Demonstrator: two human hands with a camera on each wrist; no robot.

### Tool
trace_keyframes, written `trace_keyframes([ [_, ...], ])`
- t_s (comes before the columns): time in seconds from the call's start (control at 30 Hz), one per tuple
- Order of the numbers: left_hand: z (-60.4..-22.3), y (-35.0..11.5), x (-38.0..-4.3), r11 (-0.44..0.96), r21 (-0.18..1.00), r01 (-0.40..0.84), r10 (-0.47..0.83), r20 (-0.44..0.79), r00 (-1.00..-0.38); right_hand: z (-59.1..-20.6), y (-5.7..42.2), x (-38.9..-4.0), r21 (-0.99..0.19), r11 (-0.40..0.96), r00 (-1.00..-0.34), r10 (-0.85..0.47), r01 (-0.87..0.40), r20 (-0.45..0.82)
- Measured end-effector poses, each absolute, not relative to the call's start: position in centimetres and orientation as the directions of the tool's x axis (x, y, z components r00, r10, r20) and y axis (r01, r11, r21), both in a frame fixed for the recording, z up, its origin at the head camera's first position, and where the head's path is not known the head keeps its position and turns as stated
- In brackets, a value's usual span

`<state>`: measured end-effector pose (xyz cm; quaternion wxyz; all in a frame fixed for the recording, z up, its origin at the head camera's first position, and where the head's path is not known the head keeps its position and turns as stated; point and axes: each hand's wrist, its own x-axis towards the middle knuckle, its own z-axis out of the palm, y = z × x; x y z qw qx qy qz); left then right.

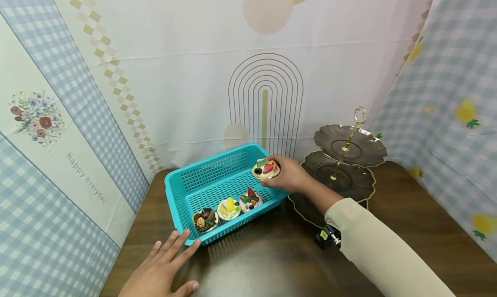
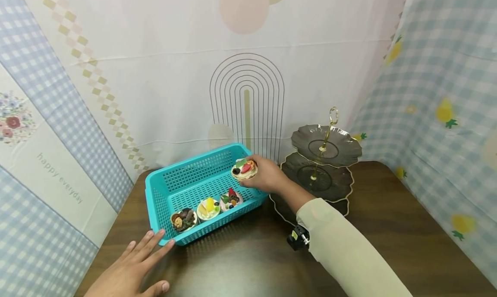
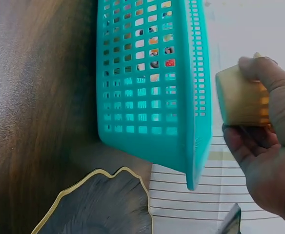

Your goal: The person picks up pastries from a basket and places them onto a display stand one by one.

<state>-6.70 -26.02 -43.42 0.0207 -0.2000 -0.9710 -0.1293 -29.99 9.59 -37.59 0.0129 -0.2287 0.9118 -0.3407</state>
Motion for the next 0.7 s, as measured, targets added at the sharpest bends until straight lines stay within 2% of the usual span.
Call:
trace_keyframes([
  [0.17, -43.4, -26.0, -6.7, 0.884, 0.250, 0.395, 0.385, 0.090, -0.919, -36.7, 10.5, -29.1, -0.667, 0.622, -0.899, -0.401, -0.410, 0.178],
  [0.7, -43.6, -26.0, -6.8, 0.879, 0.262, 0.399, 0.389, 0.093, -0.917, -31.4, 13.2, -25.2, -0.661, 0.626, -0.907, -0.349, -0.414, 0.237],
])
